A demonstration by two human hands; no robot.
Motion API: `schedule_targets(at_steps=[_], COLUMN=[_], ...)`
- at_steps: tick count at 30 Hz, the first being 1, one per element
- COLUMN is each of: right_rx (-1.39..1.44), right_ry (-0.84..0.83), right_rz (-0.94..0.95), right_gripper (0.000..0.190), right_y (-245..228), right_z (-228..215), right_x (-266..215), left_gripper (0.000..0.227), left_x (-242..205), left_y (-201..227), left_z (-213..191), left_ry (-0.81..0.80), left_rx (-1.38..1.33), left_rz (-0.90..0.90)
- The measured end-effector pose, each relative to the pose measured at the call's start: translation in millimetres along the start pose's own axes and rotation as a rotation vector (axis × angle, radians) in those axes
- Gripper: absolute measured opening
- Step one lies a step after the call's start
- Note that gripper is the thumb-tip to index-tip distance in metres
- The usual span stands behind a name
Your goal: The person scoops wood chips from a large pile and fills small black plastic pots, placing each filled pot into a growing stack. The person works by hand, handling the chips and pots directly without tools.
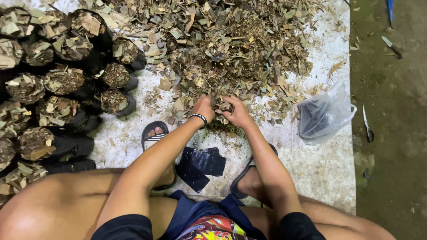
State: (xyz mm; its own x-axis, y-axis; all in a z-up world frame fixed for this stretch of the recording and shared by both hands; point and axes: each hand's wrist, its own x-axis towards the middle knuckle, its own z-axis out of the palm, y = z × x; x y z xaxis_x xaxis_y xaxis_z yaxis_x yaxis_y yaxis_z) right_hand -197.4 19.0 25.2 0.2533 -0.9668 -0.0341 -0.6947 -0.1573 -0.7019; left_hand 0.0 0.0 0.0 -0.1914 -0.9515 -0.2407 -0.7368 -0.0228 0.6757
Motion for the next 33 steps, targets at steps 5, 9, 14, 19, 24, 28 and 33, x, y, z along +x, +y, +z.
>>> schedule_targets(at_steps=[5,9,14,19,24,28,33], right_rx=[-0.133,-0.367,-0.412,0.0,0.228,-0.15,-0.344], right_ry=[-0.236,-0.063,-0.248,-0.65,-0.74,-0.465,-0.118], right_rz=[0.103,-0.09,0.182,0.26,0.418,0.144,0.111], right_gripper=[0.047,0.046,0.031,0.052,0.072,0.043,0.019], right_y=[-32.5,-27.9,-4.2,18.4,20.2,21.4,42.0], right_z=[-20.6,0.6,24.0,-4.4,-27.0,9.7,63.3], right_x=[13.1,17.1,30.7,52.8,40.8,28.7,10.2], left_gripper=[0.063,0.069,0.075,0.068,0.068,0.068,0.074], left_x=[-20.4,-23.1,-17.2,-19.4,-14.0,-9.3,-21.2], left_y=[29.7,44.9,33.6,20.4,14.4,10.9,17.0], left_z=[-24.4,-19.1,-18.1,-20.0,-13.5,-1.8,8.3], left_ry=[-0.017,0.066,-0.053,-0.111,-0.136,-0.106,-0.125], left_rx=[-0.021,-0.033,0.002,-0.015,-0.016,0.021,0.008], left_rz=[0.0,0.075,0.029,0.041,0.03,0.074,0.075])
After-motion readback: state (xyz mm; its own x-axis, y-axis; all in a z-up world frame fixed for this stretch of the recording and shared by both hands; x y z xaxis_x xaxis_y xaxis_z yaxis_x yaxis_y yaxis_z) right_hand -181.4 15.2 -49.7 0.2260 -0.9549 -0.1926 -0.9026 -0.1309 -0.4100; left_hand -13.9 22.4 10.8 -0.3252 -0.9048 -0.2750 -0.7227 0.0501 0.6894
